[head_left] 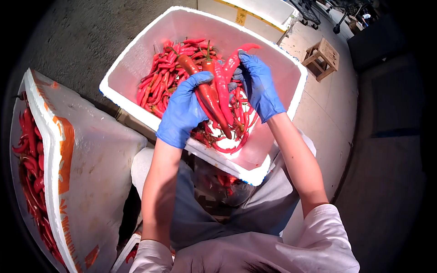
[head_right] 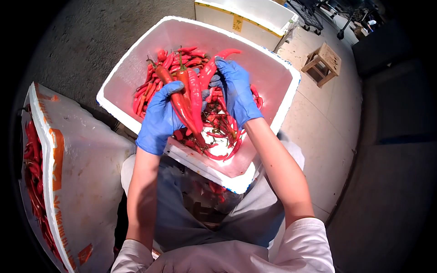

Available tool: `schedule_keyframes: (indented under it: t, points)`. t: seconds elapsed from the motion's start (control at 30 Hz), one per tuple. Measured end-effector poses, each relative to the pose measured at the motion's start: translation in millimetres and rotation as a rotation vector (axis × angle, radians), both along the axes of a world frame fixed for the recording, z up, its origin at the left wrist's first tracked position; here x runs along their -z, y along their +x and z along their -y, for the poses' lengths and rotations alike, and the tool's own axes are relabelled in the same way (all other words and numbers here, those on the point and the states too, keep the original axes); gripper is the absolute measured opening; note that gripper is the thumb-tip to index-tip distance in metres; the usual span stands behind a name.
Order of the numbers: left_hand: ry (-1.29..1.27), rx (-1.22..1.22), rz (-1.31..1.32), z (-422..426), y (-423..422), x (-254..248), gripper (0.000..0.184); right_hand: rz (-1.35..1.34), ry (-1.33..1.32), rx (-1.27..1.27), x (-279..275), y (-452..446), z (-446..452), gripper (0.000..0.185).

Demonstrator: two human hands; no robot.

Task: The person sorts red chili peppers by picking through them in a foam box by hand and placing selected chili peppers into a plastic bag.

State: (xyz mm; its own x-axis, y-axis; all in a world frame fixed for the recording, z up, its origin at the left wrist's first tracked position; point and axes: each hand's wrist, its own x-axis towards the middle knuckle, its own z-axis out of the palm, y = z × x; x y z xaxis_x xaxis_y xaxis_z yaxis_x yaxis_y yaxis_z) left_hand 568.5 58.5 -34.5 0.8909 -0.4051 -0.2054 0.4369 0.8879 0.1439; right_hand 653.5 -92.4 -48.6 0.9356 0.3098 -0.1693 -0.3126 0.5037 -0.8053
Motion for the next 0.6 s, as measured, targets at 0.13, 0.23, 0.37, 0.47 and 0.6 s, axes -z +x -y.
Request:
schedule_keyframes:
  t: [0.13,0.23,0.37,0.47,0.6]
  points:
    - [0.139,-0.085,0.01,-4.5,2.6,14.7,0.027,0.125,-0.071,-0.022,-3.7,-1.1,2.0,0.013]
    - [0.144,-0.174,0.037,-6.5,-0.4,1.1,0.025,0.357,-0.412,0.1,6.0,10.5,5.9,0.02]
    - [0.126,-0.196,0.049,-14.8,1.0,-2.5,0.03,0.554,-0.876,0.207,17.0,13.8,10.1,0.037]
    - [0.157,-0.234,0.026,-19.2,4.6,8.0,0.029,0.042,-0.524,-0.266,-11.1,20.4,25.7,0.047]
    - [0.175,-0.191,0.035,-14.9,0.1,-5.5,0.02,0.693,-0.909,0.147,-8.2,7.9,12.9,0.043]
